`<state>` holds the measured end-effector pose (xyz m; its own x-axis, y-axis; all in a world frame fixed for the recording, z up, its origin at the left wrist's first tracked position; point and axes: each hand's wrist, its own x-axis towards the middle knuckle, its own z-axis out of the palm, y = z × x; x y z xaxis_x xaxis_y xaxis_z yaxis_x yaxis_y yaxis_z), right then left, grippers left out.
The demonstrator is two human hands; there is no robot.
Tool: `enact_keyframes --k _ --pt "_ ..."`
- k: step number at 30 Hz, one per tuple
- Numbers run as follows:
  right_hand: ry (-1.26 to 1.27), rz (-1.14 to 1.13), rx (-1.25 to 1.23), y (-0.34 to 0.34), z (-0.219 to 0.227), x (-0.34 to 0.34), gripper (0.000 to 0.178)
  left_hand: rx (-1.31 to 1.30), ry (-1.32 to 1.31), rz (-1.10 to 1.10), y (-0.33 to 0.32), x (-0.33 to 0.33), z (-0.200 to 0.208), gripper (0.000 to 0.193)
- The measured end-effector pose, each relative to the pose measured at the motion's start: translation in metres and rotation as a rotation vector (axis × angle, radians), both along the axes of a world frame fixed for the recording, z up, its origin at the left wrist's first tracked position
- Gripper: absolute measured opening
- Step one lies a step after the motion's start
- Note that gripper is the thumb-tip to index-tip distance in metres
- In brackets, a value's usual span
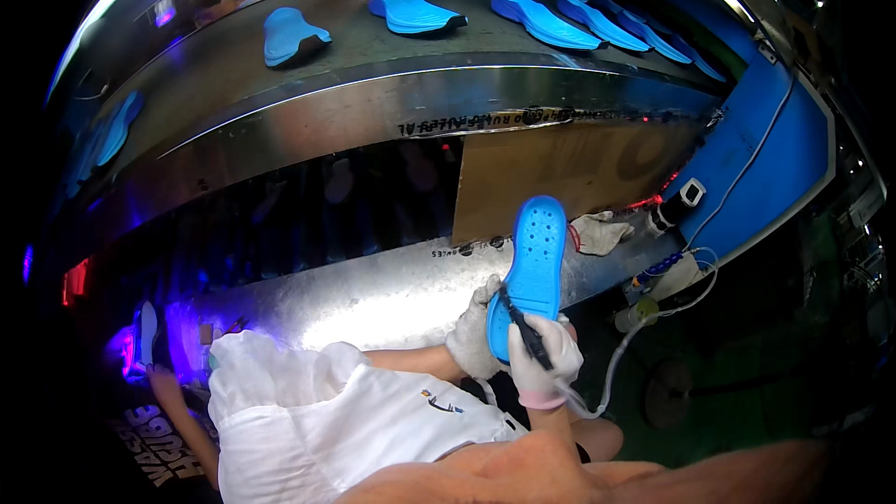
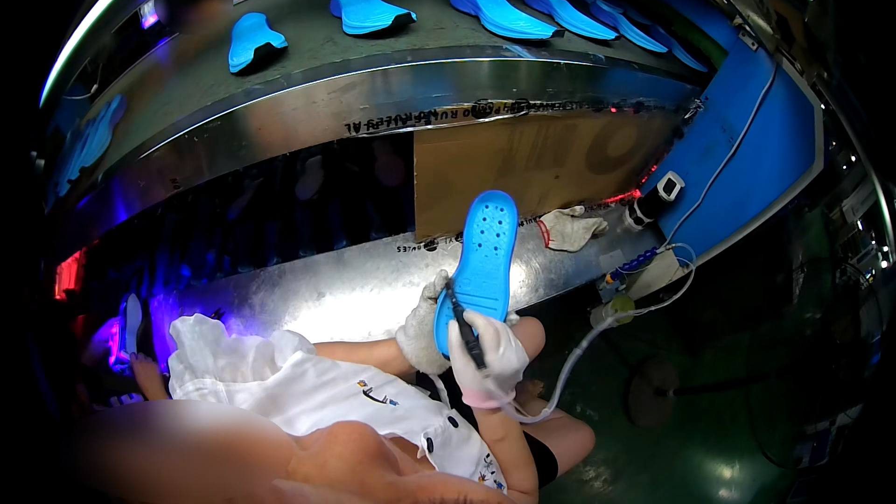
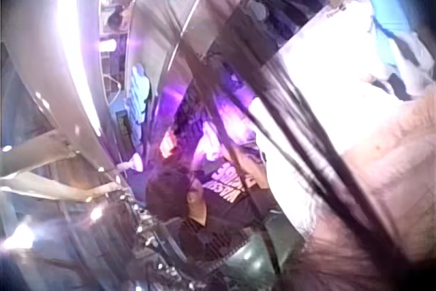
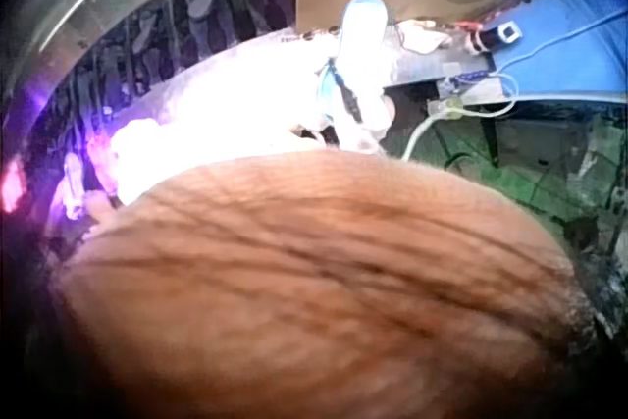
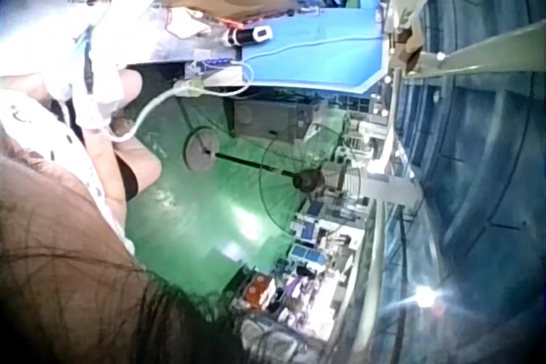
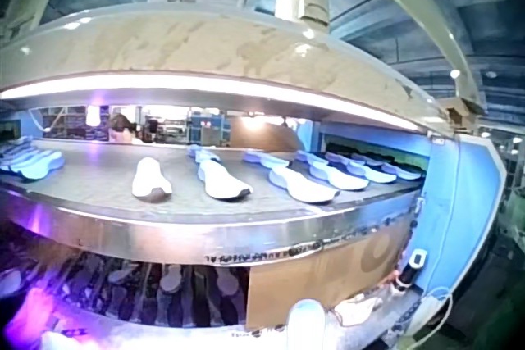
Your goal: The person applies adhesive to the inner surface of several blue shoe soles using a brush, picking each sole from a rack and returning it after coating.
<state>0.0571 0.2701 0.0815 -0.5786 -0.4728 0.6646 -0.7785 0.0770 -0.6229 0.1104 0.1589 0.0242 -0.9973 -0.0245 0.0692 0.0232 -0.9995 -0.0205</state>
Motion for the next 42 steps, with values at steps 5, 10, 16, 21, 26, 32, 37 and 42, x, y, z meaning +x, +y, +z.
enact_keyframes --k 5,10,16,21,26,32,37,42 --pt "-0.41 -0.104 -0.237 -0.003 0.002 -0.021 0.019 -0.067 0.059 0.071 -0.006 0.002 0.009 0.086" --pt "-0.221 0.113 -0.038 -0.003 -0.003 0.012 0.018 -0.217 0.01 0.251 -0.008 0.001 -0.01 0.091" --pt "0.059 0.087 -0.033 0.003 0.001 0.006 0.021 -0.337 0.045 0.244 -0.016 -0.006 -0.008 0.1" --pt "-0.46 -0.094 -0.178 -0.001 -0.016 -0.011 0.021 -0.354 0.002 0.211 -0.026 -0.007 0.017 0.098" --pt "-0.051 0.13 -0.045 0.0 -0.002 0.019 0.02 -0.249 0.041 0.135 -0.044 -0.019 0.008 0.095" --pt "-0.208 0.068 -0.035 0.002 -0.003 0.005 0.018 -0.29 0.082 -0.025 -0.063 -0.023 0.014 0.089" --pt "-0.723 0.109 -0.039 0.003 0.009 -0.004 0.015 -0.351 -0.324 0.002 -0.068 -0.021 0.031 0.084" --pt "0.096 0.357 0.214 0.011 0.011 -0.006 0.02 -0.587 -0.212 -0.265 -0.099 -0.022 0.035 0.082"
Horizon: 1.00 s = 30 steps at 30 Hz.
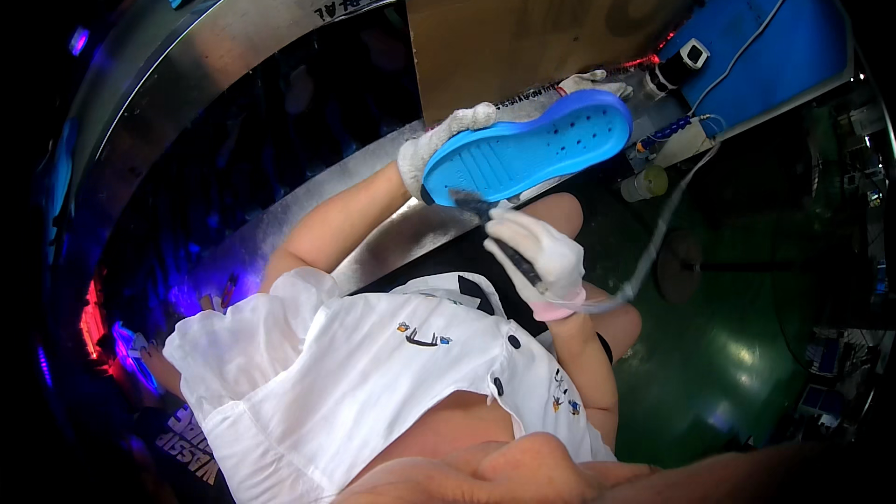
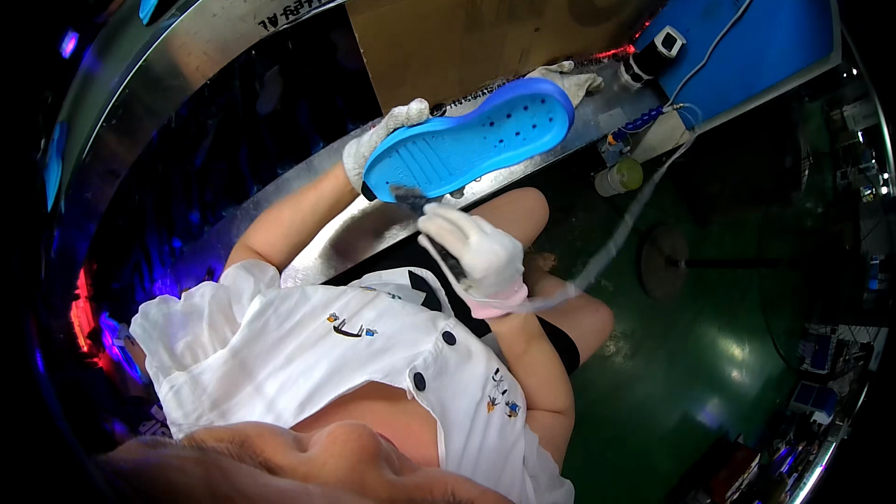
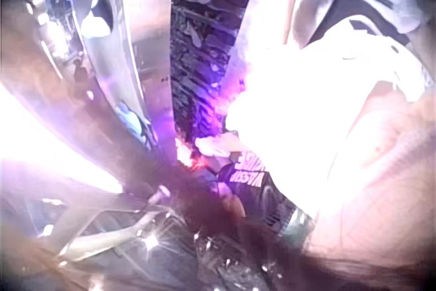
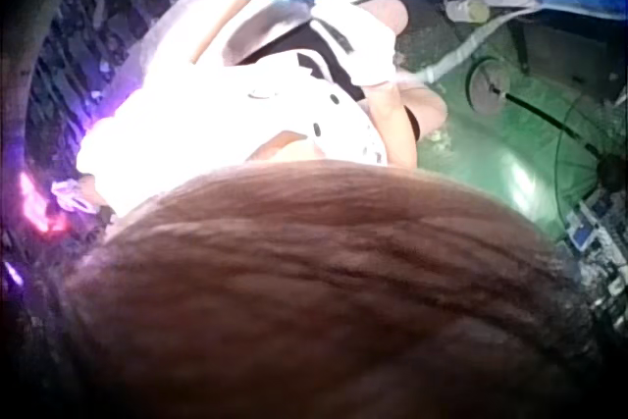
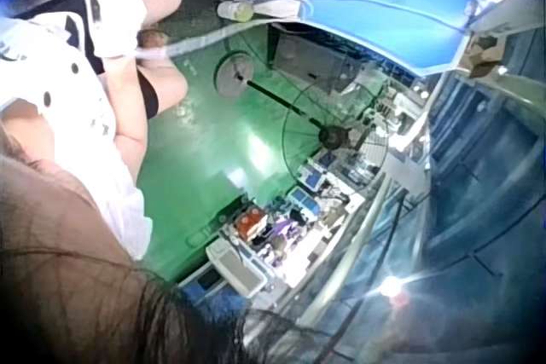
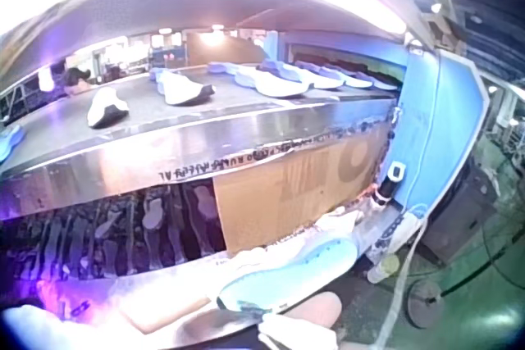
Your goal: The person applies adhesive to the inner surface of several blue shoe soles using a brush, picking each sole from a rack and returning it after coating.
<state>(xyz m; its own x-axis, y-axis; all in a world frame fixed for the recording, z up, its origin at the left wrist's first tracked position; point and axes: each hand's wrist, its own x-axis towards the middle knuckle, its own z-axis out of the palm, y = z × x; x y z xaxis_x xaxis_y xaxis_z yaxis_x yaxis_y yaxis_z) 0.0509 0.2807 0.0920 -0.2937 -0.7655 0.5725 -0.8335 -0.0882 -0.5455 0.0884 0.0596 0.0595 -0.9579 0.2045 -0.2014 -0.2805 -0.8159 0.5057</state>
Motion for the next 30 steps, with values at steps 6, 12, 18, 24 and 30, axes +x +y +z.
enact_keyframes --k 6,12,18,24,30 --pt "-0.333 0.014 -0.007 0.001 -0.011 -0.015 0.023 -0.248 -0.008 -0.109 -0.004 -0.003 0.024 0.06" --pt "-0.286 0.02 -0.04 0.005 0.006 -0.01 0.02 -0.809 0.478 0.12 -0.01 -0.006 -0.005 0.049" --pt "0.1 -0.001 0.095 0.011 0.019 -0.004 0.022 -0.526 0.043 -0.186 -0.013 -0.005 0.04 0.045" --pt "0.242 -0.038 0.144 0.018 0.021 -0.008 0.022 -0.626 0.097 -0.179 -0.026 -0.008 0.028 0.046" --pt "0.191 -0.09 -0.025 0.021 0.017 -0.026 0.026 -0.73 0.449 -0.119 -0.047 -0.008 -0.002 0.05"
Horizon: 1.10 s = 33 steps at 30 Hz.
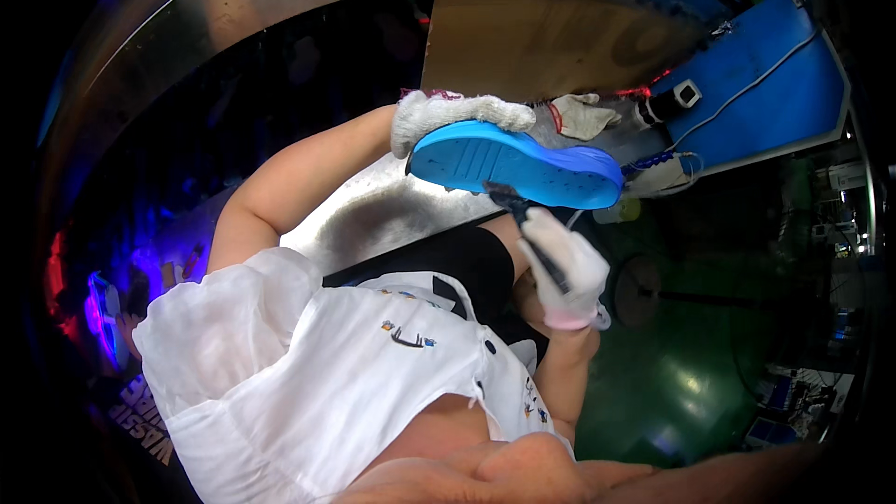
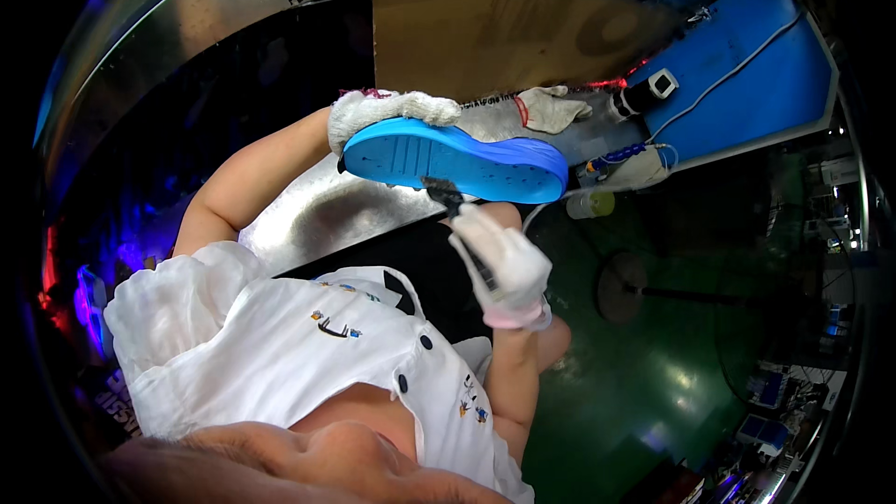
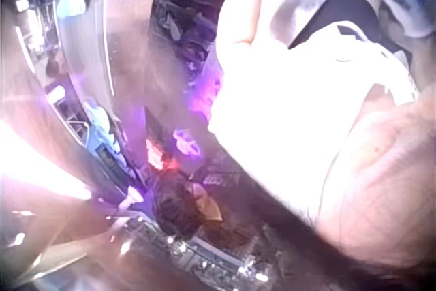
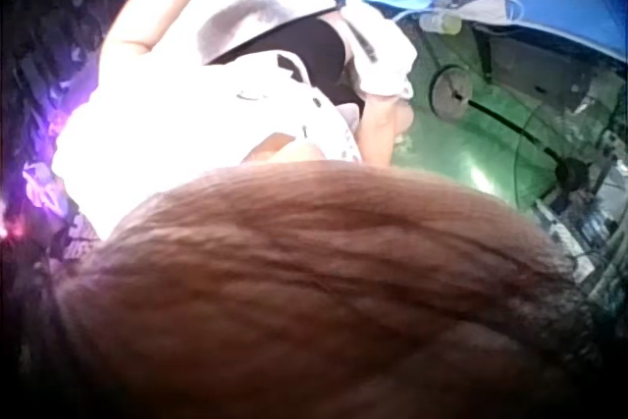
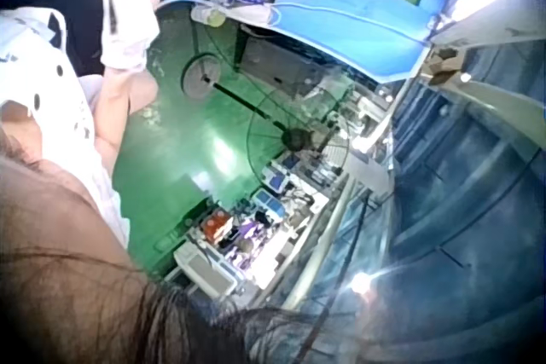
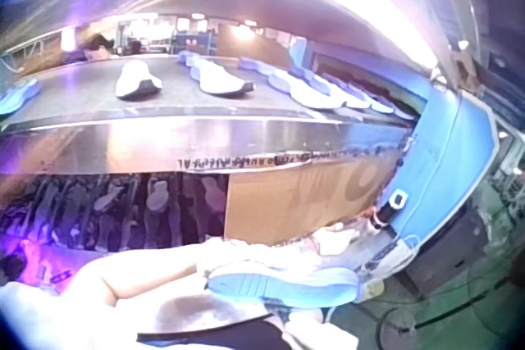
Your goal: The person applies adhesive to the inner surface of several blue shoe soles using a brush, picking each sole from a rack and returning it after coating.
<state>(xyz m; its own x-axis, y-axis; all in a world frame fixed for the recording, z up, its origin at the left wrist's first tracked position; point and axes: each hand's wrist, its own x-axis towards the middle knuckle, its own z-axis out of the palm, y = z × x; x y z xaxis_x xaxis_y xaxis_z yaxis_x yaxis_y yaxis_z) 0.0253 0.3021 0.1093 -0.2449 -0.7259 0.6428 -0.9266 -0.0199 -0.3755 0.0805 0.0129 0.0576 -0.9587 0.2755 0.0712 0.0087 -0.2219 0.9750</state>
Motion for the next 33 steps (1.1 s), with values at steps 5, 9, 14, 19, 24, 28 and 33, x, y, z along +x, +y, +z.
enact_keyframes --k 5,9,14,19,24,28,33 --pt "0.041 -0.003 -0.045 0.0 0.011 0.004 0.03 0.136 -0.28 0.04 0.005 0.008 0.023 0.056" --pt "0.136 0.0 0.104 0.007 0.018 0.003 0.029 0.062 -0.327 0.2 0.007 0.009 0.042 0.052" --pt "-0.01 -0.102 -0.137 0.001 0.015 -0.016 0.026 0.237 -0.311 0.016 -0.002 0.019 0.065 0.041" --pt "-0.007 -0.001 -0.135 0.005 0.027 -0.011 0.027 0.028 -0.219 0.256 -0.004 0.032 0.051 0.048" --pt "-0.147 0.132 -0.132 0.007 0.018 -0.014 0.027 0.363 -0.191 0.263 0.014 0.059 0.039 0.058" --pt "-0.435 0.14 -0.318 0.022 0.006 -0.004 0.029 0.64 -0.027 0.154 0.029 0.098 0.092 0.096" --pt "-0.562 0.155 -0.377 0.011 -0.011 -0.001 0.031 0.228 0.454 0.494 -0.065 0.117 0.23 0.083"
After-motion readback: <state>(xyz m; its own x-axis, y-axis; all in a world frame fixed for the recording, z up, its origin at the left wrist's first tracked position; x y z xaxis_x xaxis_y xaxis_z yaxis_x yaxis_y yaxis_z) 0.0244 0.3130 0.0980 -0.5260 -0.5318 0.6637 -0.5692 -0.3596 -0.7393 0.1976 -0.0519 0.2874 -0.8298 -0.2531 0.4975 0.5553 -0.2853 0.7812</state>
